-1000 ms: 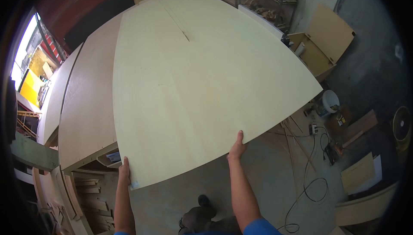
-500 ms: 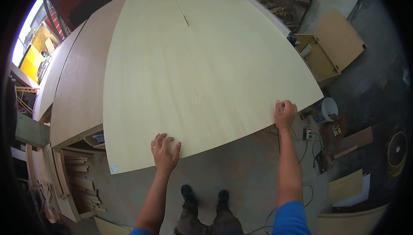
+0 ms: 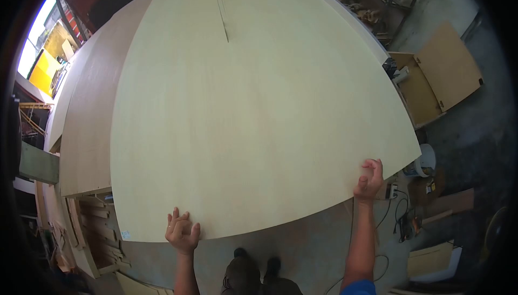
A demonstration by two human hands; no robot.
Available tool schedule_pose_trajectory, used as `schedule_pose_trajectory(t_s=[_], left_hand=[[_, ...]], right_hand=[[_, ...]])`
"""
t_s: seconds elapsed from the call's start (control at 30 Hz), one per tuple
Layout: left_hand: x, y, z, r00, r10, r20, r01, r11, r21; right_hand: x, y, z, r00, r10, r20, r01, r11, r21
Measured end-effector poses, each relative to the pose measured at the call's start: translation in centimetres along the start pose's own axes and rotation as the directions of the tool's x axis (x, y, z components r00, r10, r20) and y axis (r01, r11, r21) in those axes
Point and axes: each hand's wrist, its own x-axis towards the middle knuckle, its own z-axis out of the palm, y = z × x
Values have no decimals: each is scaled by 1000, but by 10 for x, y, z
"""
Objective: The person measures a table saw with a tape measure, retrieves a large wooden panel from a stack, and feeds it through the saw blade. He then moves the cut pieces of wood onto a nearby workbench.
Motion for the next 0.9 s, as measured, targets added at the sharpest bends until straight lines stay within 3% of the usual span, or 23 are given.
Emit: schedule_pose_trajectory(t_s=[0.2,0.6,0.9], left_hand=[[74,-17,39,999,-40,8,41,996,-78],[214,-56,98,995,-93,-22,91,993,-69],[329,-75,147,989,-116,-89,112,993,-46]], right_hand=[[60,2,61,994,-74,-79,75,997,15],[162,24,182,954,-199,-225,204,979,0],[250,28,277,977,-188,-106,180,981,-79]])
